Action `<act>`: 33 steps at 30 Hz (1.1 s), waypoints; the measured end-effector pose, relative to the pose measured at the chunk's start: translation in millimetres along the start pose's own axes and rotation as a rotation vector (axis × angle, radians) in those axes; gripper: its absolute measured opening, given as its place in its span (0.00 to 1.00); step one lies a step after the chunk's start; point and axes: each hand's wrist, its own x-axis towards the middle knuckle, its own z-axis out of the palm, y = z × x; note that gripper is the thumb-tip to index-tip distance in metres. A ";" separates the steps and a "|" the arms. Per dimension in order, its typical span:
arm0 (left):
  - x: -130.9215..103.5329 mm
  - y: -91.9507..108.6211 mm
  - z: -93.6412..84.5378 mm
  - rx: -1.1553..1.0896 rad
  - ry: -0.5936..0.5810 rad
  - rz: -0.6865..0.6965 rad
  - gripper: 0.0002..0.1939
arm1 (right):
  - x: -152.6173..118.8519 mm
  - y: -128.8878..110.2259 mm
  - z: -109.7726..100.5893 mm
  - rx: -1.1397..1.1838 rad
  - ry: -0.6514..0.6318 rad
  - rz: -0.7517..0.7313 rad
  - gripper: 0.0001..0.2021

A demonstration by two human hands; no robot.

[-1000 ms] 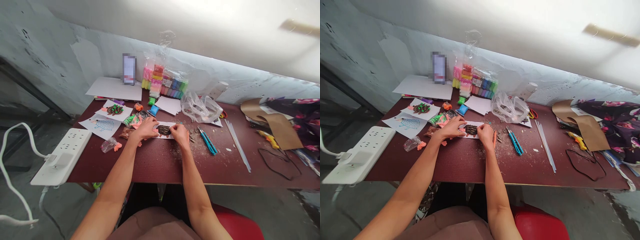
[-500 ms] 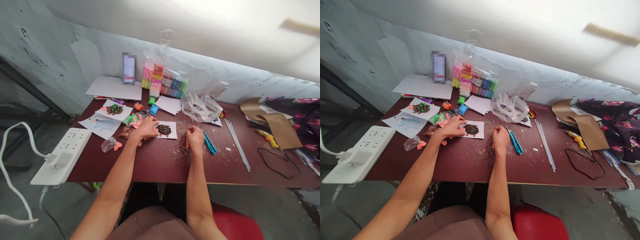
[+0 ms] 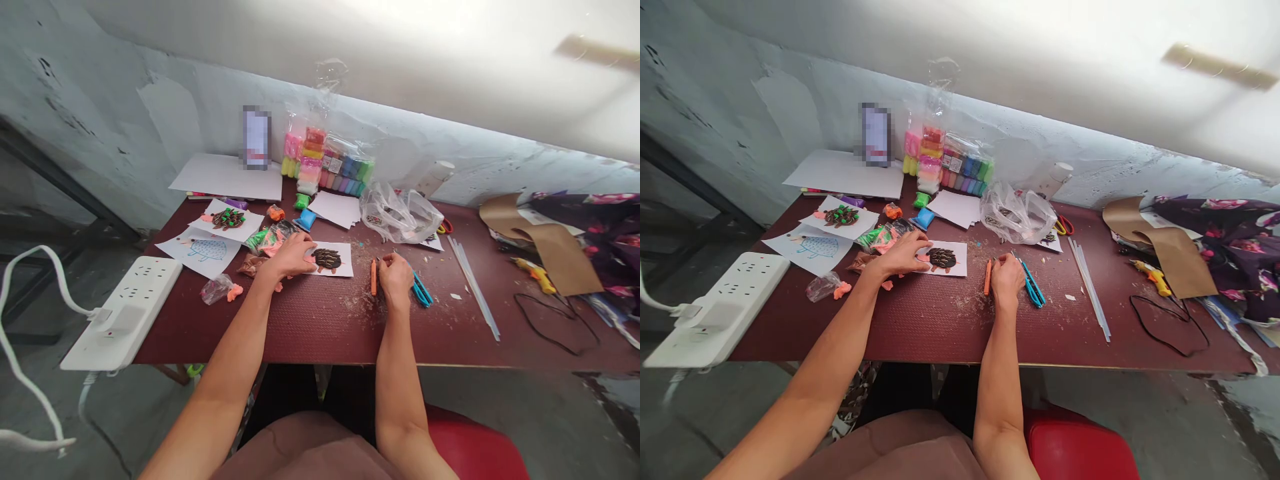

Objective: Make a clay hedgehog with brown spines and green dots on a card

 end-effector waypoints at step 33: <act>-0.4 1.0 -0.8 -0.017 0.001 -0.014 0.28 | -25.8 -45.3 24.2 0.349 -0.170 -0.208 0.12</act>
